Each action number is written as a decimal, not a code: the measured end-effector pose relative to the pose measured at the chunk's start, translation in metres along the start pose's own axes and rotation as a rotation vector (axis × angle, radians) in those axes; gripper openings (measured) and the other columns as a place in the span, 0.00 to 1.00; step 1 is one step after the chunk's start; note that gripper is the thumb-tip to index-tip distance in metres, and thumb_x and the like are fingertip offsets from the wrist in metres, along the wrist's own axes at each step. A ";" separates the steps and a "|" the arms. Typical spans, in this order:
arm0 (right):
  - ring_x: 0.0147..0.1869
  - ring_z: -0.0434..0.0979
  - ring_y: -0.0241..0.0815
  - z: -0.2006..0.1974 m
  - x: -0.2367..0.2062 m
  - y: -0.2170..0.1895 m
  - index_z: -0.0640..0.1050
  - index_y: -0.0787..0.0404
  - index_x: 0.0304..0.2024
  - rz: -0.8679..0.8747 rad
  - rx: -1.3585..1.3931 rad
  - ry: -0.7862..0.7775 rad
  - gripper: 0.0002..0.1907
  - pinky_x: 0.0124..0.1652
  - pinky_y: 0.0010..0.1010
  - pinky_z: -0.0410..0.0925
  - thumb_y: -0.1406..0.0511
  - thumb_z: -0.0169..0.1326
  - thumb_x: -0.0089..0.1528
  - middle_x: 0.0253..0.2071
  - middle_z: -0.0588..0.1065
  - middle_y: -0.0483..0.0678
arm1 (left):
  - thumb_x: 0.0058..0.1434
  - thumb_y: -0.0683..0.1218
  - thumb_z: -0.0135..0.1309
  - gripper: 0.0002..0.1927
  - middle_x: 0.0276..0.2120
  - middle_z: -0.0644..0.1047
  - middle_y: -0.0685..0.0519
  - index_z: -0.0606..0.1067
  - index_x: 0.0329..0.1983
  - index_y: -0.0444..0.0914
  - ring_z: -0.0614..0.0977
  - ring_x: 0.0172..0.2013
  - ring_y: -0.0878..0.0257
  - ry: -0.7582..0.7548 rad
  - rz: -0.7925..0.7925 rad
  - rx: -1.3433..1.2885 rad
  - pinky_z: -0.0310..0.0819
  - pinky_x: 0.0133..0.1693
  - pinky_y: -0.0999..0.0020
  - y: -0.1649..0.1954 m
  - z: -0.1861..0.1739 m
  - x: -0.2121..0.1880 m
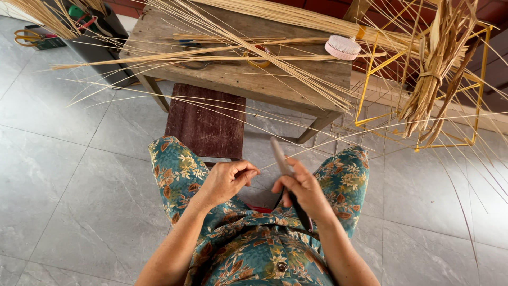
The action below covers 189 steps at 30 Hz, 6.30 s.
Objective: The person sits at a wooden workbench and uses a knife to shave thin bamboo strips. They hold each strip with the left hand and draw the knife along its length with the right hand, repeating the motion on multiple strips.
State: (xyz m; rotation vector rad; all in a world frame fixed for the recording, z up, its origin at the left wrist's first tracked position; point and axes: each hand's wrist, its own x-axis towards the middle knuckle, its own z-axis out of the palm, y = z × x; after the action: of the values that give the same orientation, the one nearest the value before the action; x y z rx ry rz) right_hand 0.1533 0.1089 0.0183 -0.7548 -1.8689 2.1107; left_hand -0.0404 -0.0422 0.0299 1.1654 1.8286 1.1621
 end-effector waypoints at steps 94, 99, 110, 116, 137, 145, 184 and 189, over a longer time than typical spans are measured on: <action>0.19 0.73 0.33 -0.007 0.004 -0.004 0.65 0.61 0.68 0.063 0.102 0.089 0.26 0.19 0.23 0.67 0.68 0.46 0.67 0.29 0.80 0.52 | 0.63 0.41 0.59 0.04 0.28 0.80 0.56 0.78 0.32 0.36 0.79 0.27 0.70 0.112 0.151 0.007 0.75 0.28 0.73 -0.008 -0.002 -0.001; 0.20 0.72 0.33 -0.033 0.001 -0.014 0.63 0.61 0.70 -0.093 0.108 0.212 0.25 0.19 0.20 0.64 0.68 0.45 0.69 0.29 0.78 0.52 | 0.63 0.42 0.59 0.03 0.29 0.81 0.57 0.79 0.34 0.37 0.80 0.27 0.71 0.100 0.102 0.016 0.75 0.27 0.72 -0.012 -0.009 0.000; 0.19 0.73 0.34 -0.010 0.004 0.003 0.63 0.61 0.69 0.026 0.061 0.043 0.26 0.19 0.23 0.67 0.70 0.46 0.67 0.30 0.80 0.53 | 0.63 0.43 0.60 0.04 0.27 0.81 0.57 0.80 0.34 0.38 0.78 0.26 0.70 0.048 0.088 0.013 0.74 0.27 0.72 -0.018 0.000 0.004; 0.19 0.72 0.32 -0.040 -0.001 -0.011 0.63 0.61 0.70 -0.081 0.146 0.316 0.26 0.18 0.22 0.65 0.69 0.45 0.68 0.29 0.78 0.52 | 0.62 0.43 0.60 0.04 0.28 0.82 0.58 0.81 0.34 0.37 0.80 0.27 0.71 0.102 0.038 0.043 0.76 0.28 0.72 -0.018 -0.023 -0.004; 0.19 0.73 0.34 -0.017 0.007 0.007 0.67 0.60 0.66 -0.058 0.106 0.171 0.22 0.18 0.25 0.67 0.67 0.45 0.69 0.28 0.79 0.51 | 0.59 0.46 0.62 0.10 0.37 0.84 0.55 0.82 0.42 0.39 0.82 0.38 0.61 0.202 0.191 0.399 0.77 0.38 0.66 -0.022 -0.038 -0.005; 0.21 0.73 0.31 0.015 0.008 0.019 0.64 0.57 0.70 0.006 0.025 -0.078 0.25 0.22 0.22 0.68 0.68 0.46 0.70 0.30 0.78 0.50 | 0.65 0.45 0.55 0.09 0.38 0.86 0.53 0.82 0.46 0.41 0.88 0.41 0.65 0.025 0.010 -0.001 0.83 0.41 0.70 -0.015 0.011 0.008; 0.20 0.71 0.34 -0.053 -0.003 -0.003 0.65 0.60 0.69 -0.146 0.227 0.263 0.24 0.19 0.24 0.65 0.68 0.47 0.70 0.29 0.77 0.51 | 0.68 0.46 0.54 0.08 0.26 0.84 0.56 0.83 0.44 0.42 0.76 0.19 0.74 0.223 -0.010 0.099 0.65 0.18 0.74 -0.046 -0.046 -0.008; 0.20 0.72 0.35 -0.035 -0.002 -0.004 0.65 0.59 0.68 -0.054 0.183 0.216 0.23 0.19 0.24 0.66 0.69 0.45 0.69 0.29 0.79 0.51 | 0.66 0.48 0.55 0.12 0.30 0.85 0.57 0.81 0.50 0.43 0.84 0.28 0.74 0.122 0.065 0.068 0.76 0.25 0.76 -0.045 -0.035 -0.004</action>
State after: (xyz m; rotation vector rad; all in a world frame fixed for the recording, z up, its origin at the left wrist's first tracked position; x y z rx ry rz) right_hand 0.1726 0.1389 0.0208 -0.8414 -1.5454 2.0411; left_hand -0.0835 -0.0664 0.0022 1.2237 1.9476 1.2406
